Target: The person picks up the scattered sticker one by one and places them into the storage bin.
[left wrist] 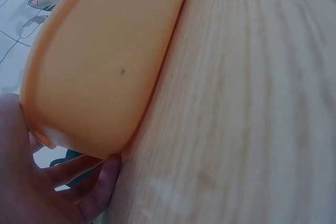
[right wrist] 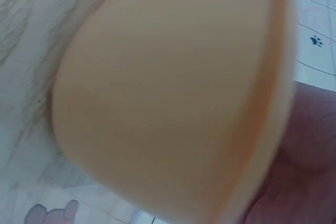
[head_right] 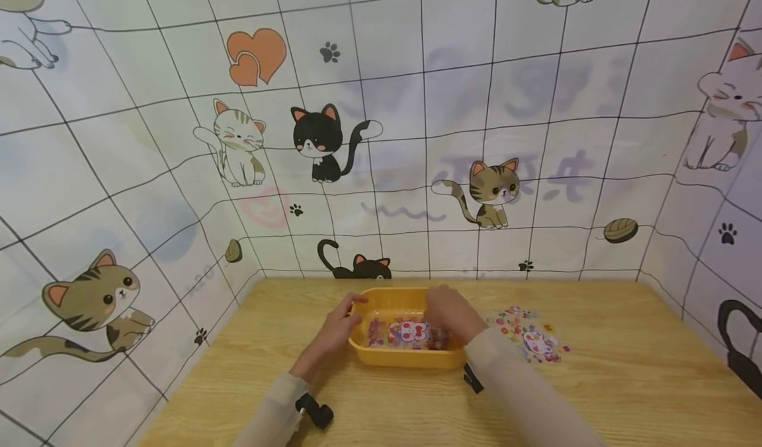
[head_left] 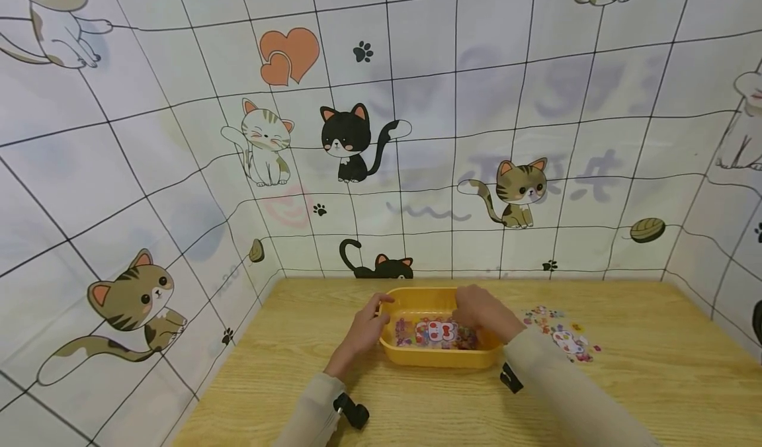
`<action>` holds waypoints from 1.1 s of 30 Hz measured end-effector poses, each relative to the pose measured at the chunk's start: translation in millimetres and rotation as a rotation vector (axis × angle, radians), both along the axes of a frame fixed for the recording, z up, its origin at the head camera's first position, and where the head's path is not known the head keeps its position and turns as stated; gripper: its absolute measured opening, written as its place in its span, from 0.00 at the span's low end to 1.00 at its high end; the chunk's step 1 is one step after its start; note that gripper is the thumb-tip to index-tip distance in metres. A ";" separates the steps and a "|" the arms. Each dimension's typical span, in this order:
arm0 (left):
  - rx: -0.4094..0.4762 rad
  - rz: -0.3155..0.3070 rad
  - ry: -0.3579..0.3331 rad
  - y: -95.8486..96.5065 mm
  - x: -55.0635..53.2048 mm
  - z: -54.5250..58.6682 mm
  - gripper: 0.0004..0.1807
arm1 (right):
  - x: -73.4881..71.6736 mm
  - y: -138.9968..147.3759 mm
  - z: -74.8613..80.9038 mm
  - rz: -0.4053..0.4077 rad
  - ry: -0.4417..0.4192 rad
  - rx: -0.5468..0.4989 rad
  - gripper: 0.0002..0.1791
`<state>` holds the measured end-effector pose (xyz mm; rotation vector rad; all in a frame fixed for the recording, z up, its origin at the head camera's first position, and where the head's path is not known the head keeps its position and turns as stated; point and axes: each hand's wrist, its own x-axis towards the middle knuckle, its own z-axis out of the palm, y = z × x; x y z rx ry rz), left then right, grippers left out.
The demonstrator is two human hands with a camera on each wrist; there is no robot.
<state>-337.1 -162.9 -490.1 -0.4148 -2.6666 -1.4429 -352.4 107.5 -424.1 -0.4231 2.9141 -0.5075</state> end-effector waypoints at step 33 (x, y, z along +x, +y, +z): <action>0.011 0.004 -0.013 0.7 2.4 0.7 0.20 | 49.7 85.2 33.1 0.046 0.318 -0.213 0.09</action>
